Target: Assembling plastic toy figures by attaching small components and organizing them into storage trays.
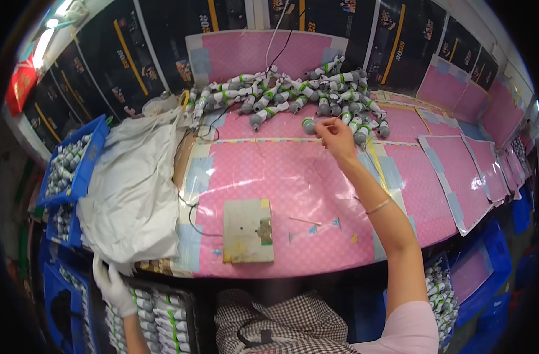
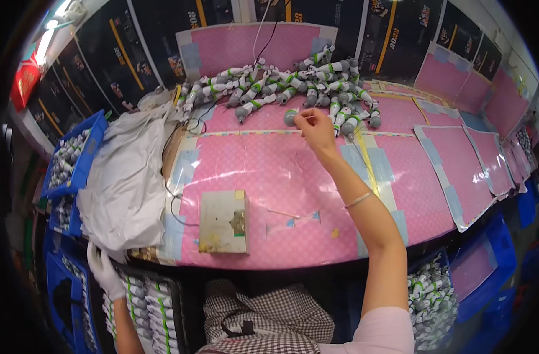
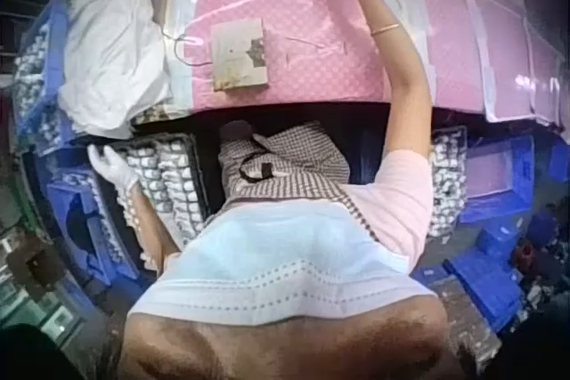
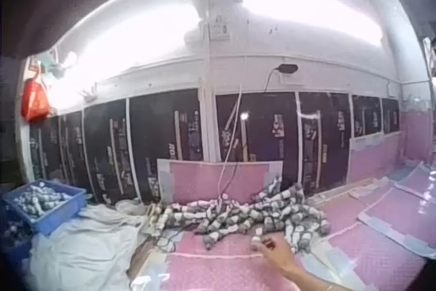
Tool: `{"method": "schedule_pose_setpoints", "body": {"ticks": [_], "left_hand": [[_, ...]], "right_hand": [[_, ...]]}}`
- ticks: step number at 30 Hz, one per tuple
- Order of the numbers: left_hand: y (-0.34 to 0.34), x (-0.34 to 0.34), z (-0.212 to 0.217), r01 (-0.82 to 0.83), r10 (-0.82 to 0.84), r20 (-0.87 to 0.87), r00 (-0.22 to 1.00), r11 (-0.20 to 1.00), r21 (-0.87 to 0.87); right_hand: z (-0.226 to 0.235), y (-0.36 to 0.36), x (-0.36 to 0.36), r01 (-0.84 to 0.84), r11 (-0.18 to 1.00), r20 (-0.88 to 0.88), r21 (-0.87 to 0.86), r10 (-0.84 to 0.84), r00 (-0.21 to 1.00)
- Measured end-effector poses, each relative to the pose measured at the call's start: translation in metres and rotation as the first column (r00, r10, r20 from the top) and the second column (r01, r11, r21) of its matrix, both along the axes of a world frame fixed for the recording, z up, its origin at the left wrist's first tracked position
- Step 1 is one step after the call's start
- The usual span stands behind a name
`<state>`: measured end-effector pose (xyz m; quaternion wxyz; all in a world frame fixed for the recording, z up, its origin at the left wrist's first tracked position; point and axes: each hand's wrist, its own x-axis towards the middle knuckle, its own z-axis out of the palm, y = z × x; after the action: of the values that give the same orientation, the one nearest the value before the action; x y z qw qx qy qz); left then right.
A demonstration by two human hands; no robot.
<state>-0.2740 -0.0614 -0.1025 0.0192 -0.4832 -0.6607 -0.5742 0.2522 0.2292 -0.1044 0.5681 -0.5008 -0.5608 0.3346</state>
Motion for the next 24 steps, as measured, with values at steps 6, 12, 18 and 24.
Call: {"method": "schedule_pose_setpoints", "body": {"ticks": [6, 12, 18, 24], "left_hand": [[0.096, 0.198, 0.056, 0.508, -0.512, -0.205, 0.834, 0.858, -0.075], [0.092, 0.258, 0.085, 0.643, -0.644, -0.043, 0.764, 0.754, 0.135], [0.085, 0.203, 0.057, 0.539, -0.58, 0.746, -0.328, 0.533, 0.652], [0.079, 0.204, 0.04, 0.473, -0.62, 0.723, -0.305, 0.56, 0.68]], "right_hand": [[0.087, -0.131, -0.041, -0.401, 0.899, -0.719, -0.175, 0.161, 0.676], [0.118, -0.216, -0.114, -0.688, 0.724, -0.633, 0.058, 0.56, 0.535], [0.031, -0.214, -0.115, -0.601, 0.794, -0.369, -0.095, 0.533, 0.762], [0.013, -0.252, -0.153, -0.831, 0.537, -0.885, 0.143, 0.446, 0.136]]}}
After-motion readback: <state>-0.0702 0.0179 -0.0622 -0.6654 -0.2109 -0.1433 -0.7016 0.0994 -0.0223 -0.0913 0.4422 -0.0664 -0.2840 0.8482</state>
